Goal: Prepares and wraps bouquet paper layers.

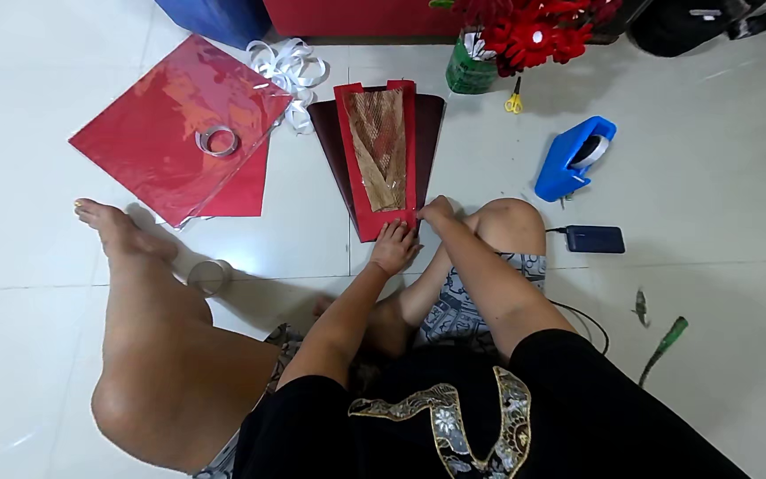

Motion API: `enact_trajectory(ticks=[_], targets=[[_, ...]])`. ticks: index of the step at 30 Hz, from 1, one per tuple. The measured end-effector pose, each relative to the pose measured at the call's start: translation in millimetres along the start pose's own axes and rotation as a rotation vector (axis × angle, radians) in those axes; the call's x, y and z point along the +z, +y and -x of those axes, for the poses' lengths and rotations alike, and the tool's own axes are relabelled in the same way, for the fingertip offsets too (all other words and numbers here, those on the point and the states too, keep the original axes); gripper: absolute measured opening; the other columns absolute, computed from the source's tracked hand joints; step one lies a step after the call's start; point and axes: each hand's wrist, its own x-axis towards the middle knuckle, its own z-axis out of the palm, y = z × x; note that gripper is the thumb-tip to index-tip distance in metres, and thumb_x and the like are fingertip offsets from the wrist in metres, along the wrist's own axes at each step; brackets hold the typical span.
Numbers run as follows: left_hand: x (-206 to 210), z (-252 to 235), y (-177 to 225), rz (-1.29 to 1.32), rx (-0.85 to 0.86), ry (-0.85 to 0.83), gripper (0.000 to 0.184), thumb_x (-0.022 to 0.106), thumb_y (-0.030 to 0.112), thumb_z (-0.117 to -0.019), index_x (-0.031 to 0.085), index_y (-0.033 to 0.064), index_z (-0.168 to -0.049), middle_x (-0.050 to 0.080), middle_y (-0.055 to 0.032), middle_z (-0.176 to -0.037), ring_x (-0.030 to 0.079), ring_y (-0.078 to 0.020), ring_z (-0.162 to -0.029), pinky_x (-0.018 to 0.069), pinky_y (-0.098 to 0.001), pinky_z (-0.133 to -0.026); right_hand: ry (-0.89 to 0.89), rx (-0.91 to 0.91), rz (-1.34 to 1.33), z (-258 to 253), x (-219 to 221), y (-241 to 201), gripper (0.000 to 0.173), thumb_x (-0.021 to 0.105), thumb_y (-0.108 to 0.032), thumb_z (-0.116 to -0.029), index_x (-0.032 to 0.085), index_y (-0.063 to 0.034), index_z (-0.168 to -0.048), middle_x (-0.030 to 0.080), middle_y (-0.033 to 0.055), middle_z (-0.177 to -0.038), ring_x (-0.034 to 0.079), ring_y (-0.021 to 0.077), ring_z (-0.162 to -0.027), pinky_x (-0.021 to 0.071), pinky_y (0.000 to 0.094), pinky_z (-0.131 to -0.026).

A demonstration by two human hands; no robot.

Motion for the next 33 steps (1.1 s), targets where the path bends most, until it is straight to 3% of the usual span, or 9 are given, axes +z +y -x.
enact_trajectory(ticks=[6,10,16,23,27,33], targets=[[-2,0,3,-0.008,-0.011,0.021,0.054,0.042,0.046,-0.1078,0.056,0.0131,-0.148,0.051,-0.0179,-0.154,0.037,-0.0388,-0.15,0.0239,-0.0587,-0.124,-0.005,0.01,0.061,15,-5,-9,0.075,0.083,-0.016,-0.0793,0.048,0.0021,-0.143,0.063,0.0257,-0.13,0.062,0.0402,-0.123,0.0512,0.0601,-0.1],[-15,-8,18,-0.013,-0.14,-0.079,0.06,0.037,0.048,-0.1085,0.044,0.0108,-0.155,0.048,-0.0143,-0.156,0.034,-0.0336,-0.152,0.021,-0.0566,-0.125,-0.007,-0.004,0.095,19,-6,-13,0.076,0.081,-0.018,-0.081,0.045,0.0006,-0.146,0.063,0.0263,-0.132,0.062,0.0408,-0.123,0.0508,0.0611,-0.1],[-21,-16,30,-0.045,-0.204,-0.104,0.063,0.035,0.049,-0.1086,0.04,0.0094,-0.157,0.05,-0.016,-0.154,0.038,-0.0346,-0.149,0.0244,-0.0581,-0.123,-0.01,-0.001,0.134,15,-6,-13,0.078,0.084,-0.019,-0.0774,0.046,0.0004,-0.143,0.065,0.0253,-0.128,0.064,0.0398,-0.12,0.053,0.0598,-0.096],[-25,-17,34,-0.065,-0.212,-0.145,0.065,0.035,0.05,-0.1087,0.039,0.0083,-0.158,0.047,-0.0174,-0.155,0.036,-0.036,-0.15,0.0231,-0.0612,-0.122,-0.027,0.003,0.159,19,-10,-15,0.08,0.086,-0.02,-0.0769,0.047,0.0023,-0.143,0.064,0.0247,-0.13,0.064,0.039,-0.122,0.052,0.0587,-0.1],[-27,-16,35,-0.058,-0.21,-0.154,0.064,0.035,0.05,-0.1089,0.039,0.0076,-0.157,0.046,-0.018,-0.156,0.035,-0.0368,-0.151,0.0227,-0.0622,-0.122,-0.03,-0.003,0.161,18,-10,-15,0.085,0.089,-0.02,-0.0723,0.047,0.0054,-0.142,0.063,0.0271,-0.129,0.063,0.0405,-0.121,0.052,0.06,-0.099],[-27,-17,35,-0.063,-0.199,-0.157,0.061,0.036,0.049,-0.1089,0.041,0.0114,-0.157,0.048,-0.019,-0.154,0.036,-0.0387,-0.149,0.0238,-0.064,-0.121,-0.067,0.012,0.139,6,-8,-10,0.072,0.085,-0.022,-0.0809,0.052,0.0077,-0.137,0.066,0.0251,-0.127,0.066,0.0371,-0.118,0.0523,0.0552,-0.102]])
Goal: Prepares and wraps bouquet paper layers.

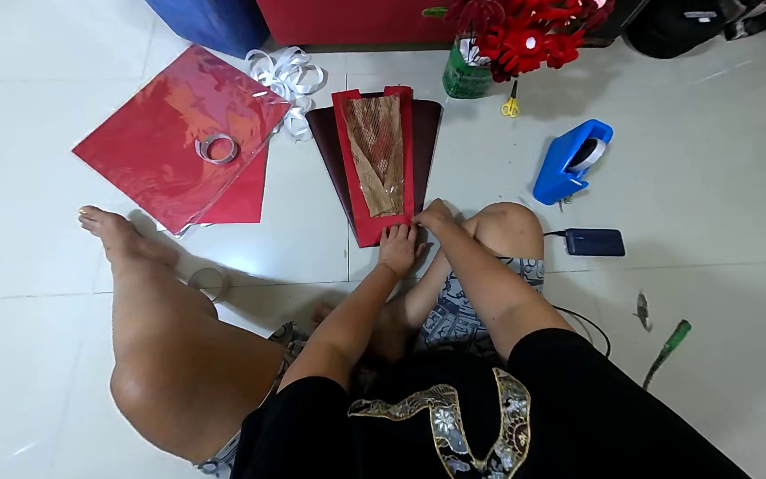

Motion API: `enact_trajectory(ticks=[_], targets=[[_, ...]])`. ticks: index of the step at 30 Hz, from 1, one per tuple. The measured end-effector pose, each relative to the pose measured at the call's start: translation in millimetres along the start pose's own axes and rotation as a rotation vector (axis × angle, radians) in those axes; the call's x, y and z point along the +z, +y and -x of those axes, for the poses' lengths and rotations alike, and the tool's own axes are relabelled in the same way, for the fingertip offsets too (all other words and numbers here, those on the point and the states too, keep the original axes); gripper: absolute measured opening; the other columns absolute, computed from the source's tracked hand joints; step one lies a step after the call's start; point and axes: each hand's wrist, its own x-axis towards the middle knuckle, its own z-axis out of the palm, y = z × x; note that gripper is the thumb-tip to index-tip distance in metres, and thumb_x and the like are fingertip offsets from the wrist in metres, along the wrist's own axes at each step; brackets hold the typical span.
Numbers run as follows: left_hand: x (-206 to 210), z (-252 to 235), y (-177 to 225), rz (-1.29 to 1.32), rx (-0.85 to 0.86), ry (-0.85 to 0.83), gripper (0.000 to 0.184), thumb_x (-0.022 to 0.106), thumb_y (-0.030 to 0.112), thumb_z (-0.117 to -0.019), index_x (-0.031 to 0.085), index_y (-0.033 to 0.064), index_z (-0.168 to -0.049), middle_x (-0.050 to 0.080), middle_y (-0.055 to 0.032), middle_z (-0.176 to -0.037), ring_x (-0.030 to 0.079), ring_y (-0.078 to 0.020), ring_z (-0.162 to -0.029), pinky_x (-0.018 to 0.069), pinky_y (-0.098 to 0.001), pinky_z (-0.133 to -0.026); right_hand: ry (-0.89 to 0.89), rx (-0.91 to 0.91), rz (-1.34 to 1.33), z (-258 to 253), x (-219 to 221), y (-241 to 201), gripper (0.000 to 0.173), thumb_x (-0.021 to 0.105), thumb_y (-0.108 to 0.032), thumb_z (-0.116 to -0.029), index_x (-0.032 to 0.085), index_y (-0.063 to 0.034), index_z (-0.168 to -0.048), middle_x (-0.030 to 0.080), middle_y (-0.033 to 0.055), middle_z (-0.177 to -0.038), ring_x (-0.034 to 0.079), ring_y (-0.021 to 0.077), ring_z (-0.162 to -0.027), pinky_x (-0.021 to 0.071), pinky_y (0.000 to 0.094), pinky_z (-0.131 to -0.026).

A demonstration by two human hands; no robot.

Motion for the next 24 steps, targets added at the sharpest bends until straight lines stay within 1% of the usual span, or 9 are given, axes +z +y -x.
enact_trajectory(ticks=[3,6,8,11,13,16,18,21,24], targets=[[0,-1,0,-0.006,0.0,-0.036,0.061,0.035,0.049,-0.1091,0.041,0.0125,-0.157,0.045,-0.019,-0.156,0.034,-0.0392,-0.15,0.0224,-0.0648,-0.121,-0.029,-0.007,-0.029,-9,-1,3,0.061,0.086,-0.024,-0.0815,0.061,0.0098,-0.126,0.066,0.026,-0.124,0.066,0.0371,-0.116,0.0513,0.0559,-0.101],[1,-1,-1,-0.022,0.006,-0.056,0.06,0.035,0.049,-0.1092,0.043,0.0118,-0.156,0.044,-0.0193,-0.157,0.032,-0.0393,-0.151,0.0202,-0.0654,-0.122,-0.04,0.004,-0.033,-7,-10,-3,0.053,0.084,-0.025,-0.0844,0.066,0.007,-0.122,0.068,0.0224,-0.124,0.065,0.0337,-0.117,0.0496,0.0538,-0.102],[2,0,-1,-0.026,0.013,-0.049,0.06,0.036,0.049,-0.109,0.043,0.0115,-0.156,0.045,-0.0196,-0.156,0.033,-0.0396,-0.151,0.0209,-0.0656,-0.121,0.0,0.002,-0.083,-10,-14,-2,0.055,0.083,-0.029,-0.0867,0.064,0.0066,-0.125,0.067,0.0226,-0.125,0.065,0.0345,-0.119,0.0492,0.0543,-0.104],[3,0,-2,-0.02,0.019,-0.033,0.061,0.037,0.049,-0.1086,0.043,0.011,-0.156,0.046,-0.0201,-0.155,0.033,-0.0404,-0.151,0.0215,-0.0657,-0.121,0.065,-0.043,-0.168,-19,-17,2,0.063,0.082,-0.033,-0.0875,0.06,0.0081,-0.13,0.066,0.0268,-0.126,0.064,0.04,-0.119,0.0493,0.0597,-0.102],[2,0,-2,-0.012,0.023,-0.033,0.063,0.036,0.05,-0.1084,0.042,0.0102,-0.157,0.045,-0.0206,-0.156,0.032,-0.0409,-0.151,0.0208,-0.0661,-0.121,0.011,-0.055,-0.136,-18,-17,1,0.07,0.086,-0.031,-0.0827,0.057,0.0096,-0.132,0.064,0.0277,-0.128,0.063,0.04,-0.12,0.0491,0.0581,-0.103],[2,0,-2,-0.01,0.016,-0.043,0.063,0.036,0.05,-0.1086,0.041,0.0098,-0.157,0.044,-0.0211,-0.157,0.031,-0.0408,-0.152,0.0184,-0.0657,-0.122,-0.023,-0.059,0.074,0,-17,-6,0.076,0.093,-0.021,-0.0728,0.056,0.0107,-0.131,0.063,0.0287,-0.128,0.063,0.0409,-0.121,0.0505,0.0585,-0.101],[1,0,-1,-0.024,0.011,-0.046,0.063,0.036,0.05,-0.1086,0.041,0.01,-0.157,0.044,-0.0212,-0.157,0.032,-0.0406,-0.152,0.0197,-0.0654,-0.122,-0.008,-0.037,0.106,-1,-15,-8,0.079,0.093,-0.019,-0.0716,0.054,0.0088,-0.134,0.063,0.0274,-0.129,0.063,0.0399,-0.122,0.0513,0.0576,-0.101],[2,1,-1,-0.022,0.012,-0.039,0.063,0.036,0.05,-0.1085,0.042,0.0099,-0.156,0.045,-0.0213,-0.156,0.031,-0.0406,-0.152,0.0199,-0.0652,-0.122,0.032,-0.042,0.0,-9,-17,-5,0.078,0.089,-0.029,-0.0801,0.052,0.0072,-0.138,0.063,0.0271,-0.131,0.061,0.0401,-0.125,0.0498,0.0578,-0.103],[4,0,-4,-0.003,0.023,-0.002,0.063,0.039,0.049,-0.1081,0.042,0.0086,-0.156,0.046,-0.0219,-0.155,0.033,-0.0414,-0.151,0.0201,-0.0656,-0.122,0.021,-0.09,0.0,-7,-18,-5,0.086,0.092,-0.029,-0.0763,0.049,0.0074,-0.141,0.062,0.0285,-0.131,0.061,0.0416,-0.124,0.0491,0.0597,-0.103]])
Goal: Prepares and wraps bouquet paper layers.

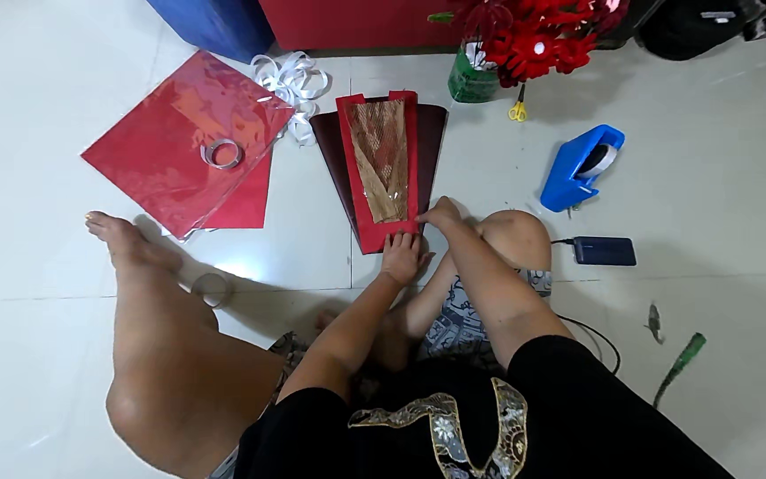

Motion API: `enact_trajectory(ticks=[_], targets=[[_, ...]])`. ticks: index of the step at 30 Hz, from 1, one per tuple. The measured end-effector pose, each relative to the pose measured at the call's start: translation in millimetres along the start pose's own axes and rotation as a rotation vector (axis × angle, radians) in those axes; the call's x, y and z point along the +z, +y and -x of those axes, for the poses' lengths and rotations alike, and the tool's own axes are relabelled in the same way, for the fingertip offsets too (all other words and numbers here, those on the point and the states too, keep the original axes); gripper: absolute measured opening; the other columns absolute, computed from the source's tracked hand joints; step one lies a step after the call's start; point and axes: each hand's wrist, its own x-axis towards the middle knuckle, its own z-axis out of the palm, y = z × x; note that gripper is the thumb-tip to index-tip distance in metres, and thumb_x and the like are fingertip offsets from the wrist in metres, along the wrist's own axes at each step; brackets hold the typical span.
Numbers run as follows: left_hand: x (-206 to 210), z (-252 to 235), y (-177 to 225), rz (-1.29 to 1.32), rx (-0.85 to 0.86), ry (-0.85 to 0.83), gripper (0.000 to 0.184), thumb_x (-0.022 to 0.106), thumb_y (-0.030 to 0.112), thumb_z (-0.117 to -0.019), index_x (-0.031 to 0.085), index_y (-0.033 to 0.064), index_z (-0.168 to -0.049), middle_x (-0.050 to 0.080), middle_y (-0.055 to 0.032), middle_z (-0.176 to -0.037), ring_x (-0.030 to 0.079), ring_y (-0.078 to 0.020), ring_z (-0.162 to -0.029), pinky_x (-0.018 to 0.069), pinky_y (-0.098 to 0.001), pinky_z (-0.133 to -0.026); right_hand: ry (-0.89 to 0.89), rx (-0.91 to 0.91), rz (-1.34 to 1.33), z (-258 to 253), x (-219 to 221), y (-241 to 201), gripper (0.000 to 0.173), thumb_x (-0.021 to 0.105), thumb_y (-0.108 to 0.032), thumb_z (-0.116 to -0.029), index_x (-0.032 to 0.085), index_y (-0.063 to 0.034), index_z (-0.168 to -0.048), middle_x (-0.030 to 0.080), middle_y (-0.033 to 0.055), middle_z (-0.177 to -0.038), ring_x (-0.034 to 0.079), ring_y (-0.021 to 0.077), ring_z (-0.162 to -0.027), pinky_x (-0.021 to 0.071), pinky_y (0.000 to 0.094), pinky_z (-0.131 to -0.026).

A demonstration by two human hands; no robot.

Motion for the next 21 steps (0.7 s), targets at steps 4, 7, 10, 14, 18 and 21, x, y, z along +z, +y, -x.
enact_trajectory(ticks=[4,7,10,14,18,21], targets=[[2,-1,1,-0.015,-0.007,-0.02,0.063,0.037,0.051,-0.1081,0.042,0.01,-0.156,0.045,-0.0206,-0.156,0.032,-0.0403,-0.151,0.0197,-0.0654,-0.122,0.097,0.005,-0.066,-4,1,-3,0.069,0.07,-0.038,-0.0973,0.045,0.0042,-0.145,0.064,0.0268,-0.131,0.063,0.0414,-0.123,0.0509,0.0591,-0.102],[2,0,0,-0.008,-0.003,0.001,0.064,0.039,0.052,-0.1071,0.044,0.0095,-0.155,0.047,-0.0207,-0.154,0.034,-0.0408,-0.15,0.0203,-0.0653,-0.122,0.272,-0.056,-0.481,-25,-28,-6,0.061,0.062,-0.036,-0.1033,0.046,0.008,-0.143,0.062,0.03,-0.13,0.062,0.0419,-0.12,0.0507,0.0568,-0.101],[-1,-1,3,0.0,-0.01,-0.008,0.064,0.04,0.051,-0.1071,0.044,0.0084,-0.155,0.046,-0.0217,-0.155,0.033,-0.0419,-0.15,0.0201,-0.0654,-0.122,0.487,-0.188,-0.859,-32,-98,4,0.053,0.06,-0.025,-0.1039,0.045,0.008,-0.142,0.062,0.0269,-0.128,0.064,0.0334,-0.109,0.0542,0.0469,-0.091],[-1,1,3,-0.022,-0.012,-0.022,0.064,0.04,0.05,-0.1072,0.042,0.009,-0.156,0.046,-0.0216,-0.155,0.033,-0.0421,-0.151,0.0205,-0.0645,-0.122,0.978,-0.077,-0.82,-31,-195,70,0.05,0.058,-0.021,-0.1017,0.049,0.0057,-0.143,0.059,0.0248,-0.135,0.06,0.0311,-0.124,0.0507,0.0422,-0.104],[-1,2,3,-0.013,-0.001,-0.022,0.064,0.042,0.049,-0.1071,0.042,0.0077,-0.156,0.045,-0.0224,-0.156,0.032,-0.0432,-0.151,0.0196,-0.0634,-0.123,0.858,0.23,-0.937,-44,-221,145,0.074,0.062,-0.039,-0.0997,0.036,0.0047,-0.154,0.041,0.0283,-0.155,0.042,0.0397,-0.143,0.0403,0.0552,-0.113],[-1,3,3,0.002,0.006,0.003,0.065,0.042,0.05,-0.1068,0.043,0.0075,-0.156,0.047,-0.0234,-0.154,0.033,-0.0439,-0.15,0.0213,-0.0633,-0.122,0.563,0.222,-1.066,-42,-216,166,0.067,0.063,-0.04,-0.0993,0.042,-0.005,-0.152,0.046,0.0173,-0.155,0.044,0.0343,-0.142,0.0397,0.0615,-0.109]])
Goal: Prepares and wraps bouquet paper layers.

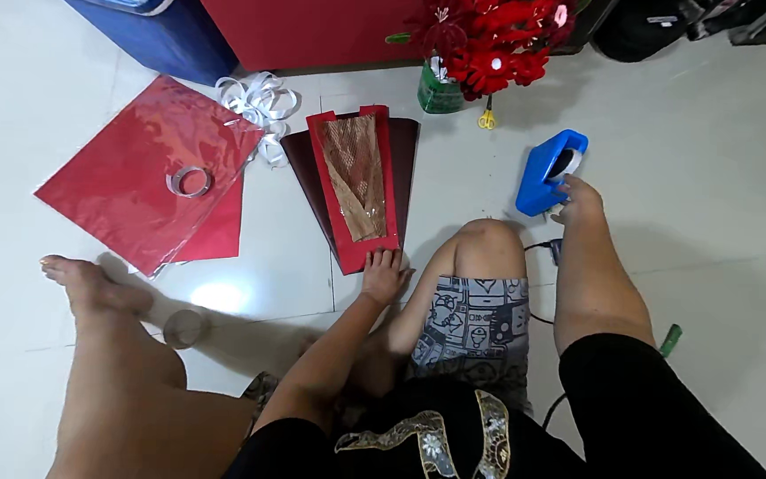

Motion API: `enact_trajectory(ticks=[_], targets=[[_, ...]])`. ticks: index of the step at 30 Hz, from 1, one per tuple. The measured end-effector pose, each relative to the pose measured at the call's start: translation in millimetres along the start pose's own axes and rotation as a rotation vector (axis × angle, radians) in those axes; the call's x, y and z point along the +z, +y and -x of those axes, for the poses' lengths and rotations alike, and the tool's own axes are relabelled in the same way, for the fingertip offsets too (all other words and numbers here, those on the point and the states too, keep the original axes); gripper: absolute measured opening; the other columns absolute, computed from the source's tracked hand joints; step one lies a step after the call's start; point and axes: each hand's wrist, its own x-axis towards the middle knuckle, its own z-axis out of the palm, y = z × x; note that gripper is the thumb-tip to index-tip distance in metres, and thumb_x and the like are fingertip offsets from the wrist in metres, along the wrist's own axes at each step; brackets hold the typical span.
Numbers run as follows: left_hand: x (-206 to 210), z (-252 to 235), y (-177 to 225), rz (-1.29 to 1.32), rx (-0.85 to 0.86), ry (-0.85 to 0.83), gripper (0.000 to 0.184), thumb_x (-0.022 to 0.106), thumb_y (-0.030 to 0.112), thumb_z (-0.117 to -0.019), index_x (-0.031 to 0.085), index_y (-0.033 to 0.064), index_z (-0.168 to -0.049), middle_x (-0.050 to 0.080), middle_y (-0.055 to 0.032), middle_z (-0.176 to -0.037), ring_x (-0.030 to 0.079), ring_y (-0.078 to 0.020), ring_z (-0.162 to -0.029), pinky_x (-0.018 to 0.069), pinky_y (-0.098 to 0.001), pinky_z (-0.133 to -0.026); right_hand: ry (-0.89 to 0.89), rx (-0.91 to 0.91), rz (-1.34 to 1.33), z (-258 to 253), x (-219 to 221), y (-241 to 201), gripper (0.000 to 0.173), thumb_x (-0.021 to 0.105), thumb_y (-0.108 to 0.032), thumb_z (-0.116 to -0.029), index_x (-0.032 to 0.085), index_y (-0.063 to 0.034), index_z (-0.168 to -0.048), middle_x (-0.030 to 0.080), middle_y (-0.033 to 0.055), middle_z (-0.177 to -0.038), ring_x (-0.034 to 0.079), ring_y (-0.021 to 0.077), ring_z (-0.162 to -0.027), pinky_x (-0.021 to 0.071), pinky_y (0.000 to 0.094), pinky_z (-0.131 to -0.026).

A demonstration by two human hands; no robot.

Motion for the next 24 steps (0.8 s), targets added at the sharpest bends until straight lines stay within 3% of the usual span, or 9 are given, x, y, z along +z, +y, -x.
enact_trajectory(ticks=[4,8,12,15,17,21,24], targets=[[2,1,-1,-0.014,0.005,0.022,0.064,0.042,0.05,-0.1066,0.045,0.0078,-0.155,0.049,-0.0228,-0.153,0.035,-0.0439,-0.149,0.0234,-0.062,-0.122,0.029,0.062,-0.126,1,7,1,0.058,0.067,-0.028,-0.0979,0.046,-0.0064,-0.147,0.05,0.0161,-0.149,0.051,0.0294,-0.135,0.0473,0.0522,-0.104],[-1,-1,-1,0.018,-0.01,-0.01,0.063,0.044,0.047,-0.1068,0.042,0.0082,-0.156,0.046,-0.0229,-0.155,0.031,-0.0432,-0.151,0.0196,-0.0627,-0.123,0.109,-0.035,-0.243,11,10,7,0.056,0.07,-0.022,-0.0957,0.049,-0.002,-0.144,0.055,0.0161,-0.142,0.055,0.0273,-0.129,0.0508,0.0519,-0.101],[-2,0,0,0.018,-0.011,-0.028,0.065,0.043,0.049,-0.107,0.04,0.0082,-0.157,0.044,-0.023,-0.156,0.03,-0.0429,-0.152,0.0186,-0.0626,-0.124,0.165,-0.076,-0.277,20,17,29,0.056,0.07,-0.018,-0.0948,0.049,0.0029,-0.142,0.055,0.0189,-0.141,0.056,0.0274,-0.128,0.0508,0.0463,-0.102],[-3,1,-1,0.012,-0.009,-0.034,0.065,0.041,0.05,-0.1072,0.039,0.0086,-0.158,0.044,-0.0224,-0.156,0.03,-0.0425,-0.152,0.0185,-0.0625,-0.124,0.162,-0.059,-0.284,14,22,47,0.057,0.07,-0.021,-0.0964,0.048,0.0033,-0.143,0.051,0.0193,-0.146,0.05,0.0277,-0.134,0.0452,0.0465,-0.108],[-3,0,-1,0.008,-0.009,-0.037,0.065,0.041,0.05,-0.1074,0.039,0.0085,-0.158,0.044,-0.0222,-0.156,0.029,-0.0427,-0.152,0.0183,-0.0624,-0.124,0.154,-0.079,-0.282,13,22,49,0.056,0.07,-0.02,-0.0974,0.048,0.0047,-0.143,0.051,0.0214,-0.147,0.051,0.0293,-0.135,0.0464,0.0471,-0.108],[-2,0,0,0.012,-0.01,-0.032,0.065,0.041,0.05,-0.1073,0.04,0.0077,-0.157,0.044,-0.0228,-0.156,0.03,-0.0432,-0.152,0.019,-0.0628,-0.123,0.093,-0.233,-0.115,-2,13,64,0.038,0.064,-0.027,-0.1025,0.062,0.0042,-0.125,0.062,0.018,-0.126,0.06,0.0221,-0.109,0.0486,0.0403,-0.092],[0,-1,-2,0.007,0.0,-0.023,0.064,0.042,0.049,-0.1072,0.041,0.0081,-0.157,0.045,-0.0226,-0.155,0.031,-0.0429,-0.151,0.0197,-0.0628,-0.123,0.105,-0.318,0.129,-7,-2,91,0.034,0.061,-0.022,-0.1044,0.065,0.0097,-0.118,0.065,0.0241,-0.12,0.062,0.0269,-0.11,0.0479,0.0439,-0.1]])
